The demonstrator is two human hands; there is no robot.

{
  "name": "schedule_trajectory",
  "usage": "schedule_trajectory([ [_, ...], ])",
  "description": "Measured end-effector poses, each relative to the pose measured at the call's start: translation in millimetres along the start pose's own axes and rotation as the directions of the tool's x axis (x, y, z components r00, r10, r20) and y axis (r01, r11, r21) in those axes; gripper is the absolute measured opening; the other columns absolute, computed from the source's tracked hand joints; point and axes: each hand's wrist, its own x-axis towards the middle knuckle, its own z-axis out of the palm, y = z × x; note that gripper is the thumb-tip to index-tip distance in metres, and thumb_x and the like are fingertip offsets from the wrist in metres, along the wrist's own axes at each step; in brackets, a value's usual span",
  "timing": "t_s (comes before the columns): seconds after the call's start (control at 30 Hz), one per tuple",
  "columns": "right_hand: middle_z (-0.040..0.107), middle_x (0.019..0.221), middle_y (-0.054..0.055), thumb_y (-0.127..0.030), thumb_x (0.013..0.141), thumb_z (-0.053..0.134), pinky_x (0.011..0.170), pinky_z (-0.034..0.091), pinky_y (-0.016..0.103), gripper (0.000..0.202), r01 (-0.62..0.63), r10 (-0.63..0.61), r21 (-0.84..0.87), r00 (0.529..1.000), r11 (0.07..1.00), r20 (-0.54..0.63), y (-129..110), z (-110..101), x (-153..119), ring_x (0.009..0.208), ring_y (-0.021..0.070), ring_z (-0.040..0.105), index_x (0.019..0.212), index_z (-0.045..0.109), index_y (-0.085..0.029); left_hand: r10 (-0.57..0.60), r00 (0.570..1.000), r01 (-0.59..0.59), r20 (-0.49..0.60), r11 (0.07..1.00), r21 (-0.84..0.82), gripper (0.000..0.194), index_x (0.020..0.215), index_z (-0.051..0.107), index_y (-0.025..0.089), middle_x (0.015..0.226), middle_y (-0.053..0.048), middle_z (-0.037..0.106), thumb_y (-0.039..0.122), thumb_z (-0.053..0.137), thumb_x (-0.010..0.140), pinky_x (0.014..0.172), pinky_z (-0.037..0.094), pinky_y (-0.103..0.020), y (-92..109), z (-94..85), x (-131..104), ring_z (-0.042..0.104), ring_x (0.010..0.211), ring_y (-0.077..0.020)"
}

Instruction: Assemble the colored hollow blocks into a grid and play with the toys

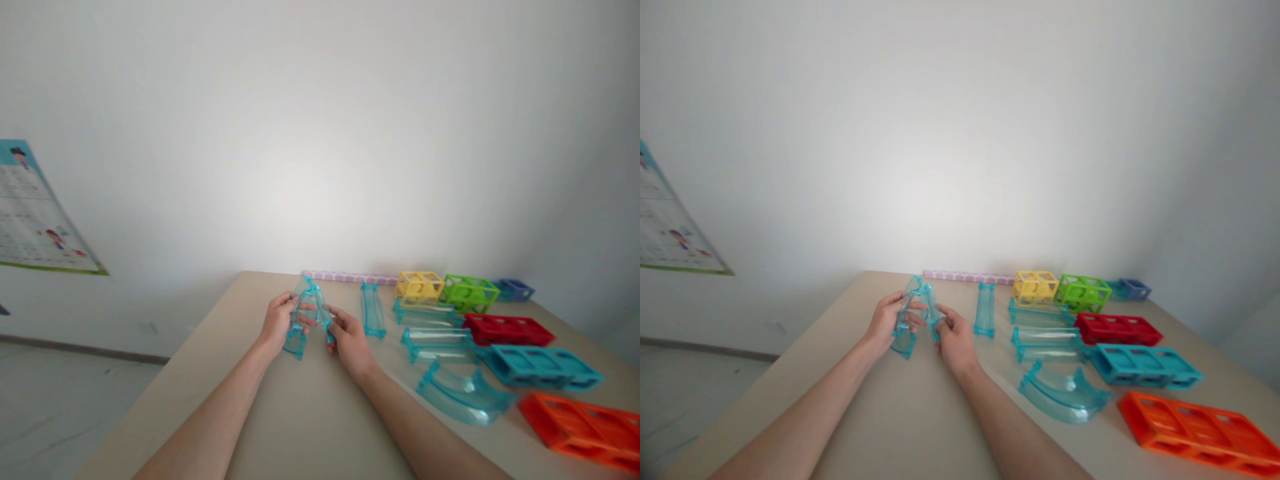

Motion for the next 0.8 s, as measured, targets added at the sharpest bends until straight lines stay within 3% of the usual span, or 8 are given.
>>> schedule_trajectory([
  [0.13,0.049,0.066,-0.004,-0.029,0.075,0.053,0.041,0.040,0.022,0.046,0.027,-0.029,0.074,0.999,0.997,0.026,-3.2,3.4,-4.1,0.049,0.0103,0.044,0.119,0.056,-0.018,0.020,0.999,-0.020,-0.035,1.000,-0.006,0.022,0.075,0.056,0.014,0.074,-0.007,0.070,0.032,0.066,0.068,0.037,0.045,-0.025,-1.5,-0.8,2.2,0.064,0.045,-0.0174],
  [0.3,0.051,0.071,-0.004,-0.028,0.074,0.060,0.046,0.046,0.023,0.046,0.110,-0.118,0.169,0.992,0.979,0.038,-6.1,5.5,-7.2,0.058,0.0119,0.049,0.119,0.052,-0.022,0.084,0.992,-0.075,0.092,0.992,-0.098,0.021,0.073,0.057,0.014,0.068,-0.003,0.066,0.031,0.068,0.068,0.036,0.043,-0.025,0.2,2.3,-1.4,0.056,0.038,-0.0120],
  [0.5,0.051,0.072,-0.004,-0.030,0.075,0.063,0.045,0.046,0.023,0.042,0.114,-0.134,0.208,0.987,0.971,0.086,-10.6,9.0,-10.3,0.058,0.0118,0.051,0.115,0.053,-0.022,0.055,0.989,-0.042,0.136,0.995,-0.092,0.026,0.089,0.061,0.016,0.070,-0.001,0.065,0.026,0.071,0.067,0.043,0.047,-0.021,-1.3,7.7,-4.6,0.060,0.049,-0.0116],
  [0.63,0.050,0.073,-0.003,-0.031,0.076,0.063,0.046,0.048,0.023,0.042,0.101,-0.117,0.202,0.991,0.974,0.068,-11.9,8.8,-10.4,0.058,0.0117,0.051,0.115,0.053,-0.020,0.074,0.992,-0.062,0.100,0.991,-0.122,0.039,0.109,0.059,0.021,0.081,-0.003,0.067,0.042,0.067,0.076,0.050,0.051,-0.022,-3.0,6.8,-3.2,0.064,0.061,-0.0135],
  [0.73,0.051,0.072,-0.004,-0.030,0.075,0.063,0.045,0.048,0.023,0.041,0.093,-0.108,0.202,0.992,0.975,0.066,-11.3,7.8,-10.2,0.056,0.0113,0.051,0.114,0.054,-0.020,0.144,0.984,-0.134,0.103,0.986,-0.101,0.054,0.126,0.052,0.026,0.093,-0.005,0.067,0.051,0.062,0.080,0.054,0.053,-0.023,-0.1,5.9,-5.5,0.064,0.066,-0.0139],
  [0.8,0.051,0.069,-0.005,-0.027,0.074,0.063,0.044,0.048,0.023,0.039,0.087,-0.106,0.200,0.990,0.976,0.088,-11.3,7.6,-10.8,0.052,0.0102,0.050,0.111,0.055,-0.020,0.202,0.973,-0.199,0.111,0.979,-0.041,0.055,0.126,0.052,0.027,0.094,-0.004,0.065,0.050,0.066,0.078,0.054,0.053,-0.023,2.7,6.1,-7.8,0.063,0.066,-0.0131],
])
